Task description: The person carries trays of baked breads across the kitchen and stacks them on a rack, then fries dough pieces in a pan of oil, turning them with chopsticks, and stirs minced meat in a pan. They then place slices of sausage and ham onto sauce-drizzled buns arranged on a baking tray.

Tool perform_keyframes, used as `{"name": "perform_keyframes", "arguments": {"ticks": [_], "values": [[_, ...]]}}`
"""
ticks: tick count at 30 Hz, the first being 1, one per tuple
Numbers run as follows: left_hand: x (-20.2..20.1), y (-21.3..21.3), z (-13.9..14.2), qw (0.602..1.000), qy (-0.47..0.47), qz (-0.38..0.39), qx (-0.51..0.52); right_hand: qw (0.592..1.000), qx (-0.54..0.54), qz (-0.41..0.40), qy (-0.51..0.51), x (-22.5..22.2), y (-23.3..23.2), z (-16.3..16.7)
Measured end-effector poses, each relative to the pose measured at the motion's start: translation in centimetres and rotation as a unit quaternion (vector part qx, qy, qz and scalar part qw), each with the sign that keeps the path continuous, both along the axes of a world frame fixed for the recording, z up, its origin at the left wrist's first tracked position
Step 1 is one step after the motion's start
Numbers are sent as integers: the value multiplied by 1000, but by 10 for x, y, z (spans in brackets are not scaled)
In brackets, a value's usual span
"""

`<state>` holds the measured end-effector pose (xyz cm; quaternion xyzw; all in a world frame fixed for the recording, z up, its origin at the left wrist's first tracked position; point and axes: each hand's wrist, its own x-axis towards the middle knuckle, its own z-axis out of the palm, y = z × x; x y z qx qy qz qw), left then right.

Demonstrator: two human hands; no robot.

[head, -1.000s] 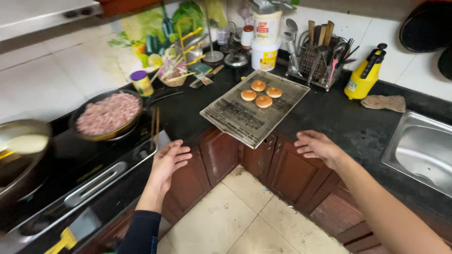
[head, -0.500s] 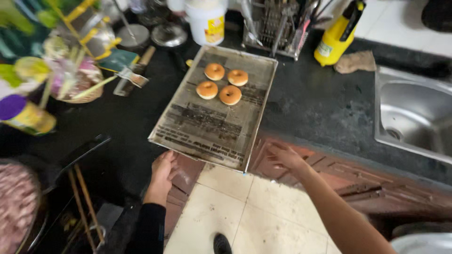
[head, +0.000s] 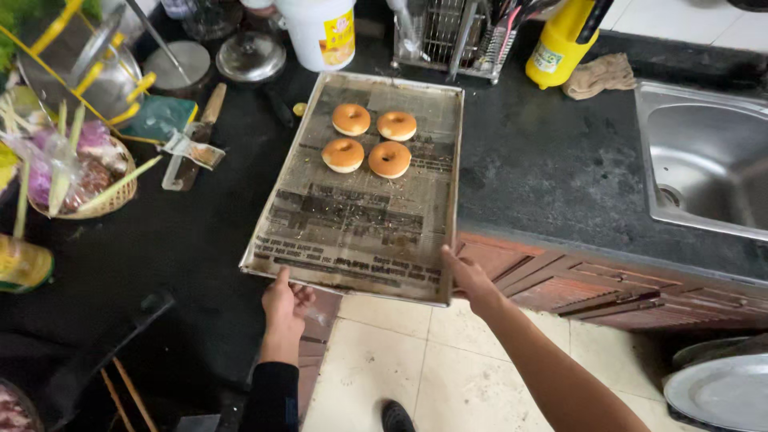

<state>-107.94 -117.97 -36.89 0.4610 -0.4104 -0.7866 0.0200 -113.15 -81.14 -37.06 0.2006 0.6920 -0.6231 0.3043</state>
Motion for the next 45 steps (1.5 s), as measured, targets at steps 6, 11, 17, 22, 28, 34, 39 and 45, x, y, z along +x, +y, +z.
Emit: {"name": "perform_keyframes", "arguments": {"ticks": [6,11,17,22,28,34,39,45], "values": [[4,17,33,981,163,-102,10,978,120,-104,133,0,5,28],[32,48,82,981,181,-66,-7,963,126,-101,214,34,33,65],[84,112,109,972,230,-38,-14,970,49,-153,182,113,95,114],[127,199,144,963,254,-95,-6,949,94,-227,196,206,180,154],[208,359,198,919,319,-226,47,902,83,-350,239,376,322,211],[332,551,238,856,360,-354,113,831,185,-478,218,603,457,267],[450,721,267,773,373,-478,185,745,247,-590,187,798,559,305],[600,915,291,672,345,-607,247,652,245,-691,192,1015,645,331]]}}
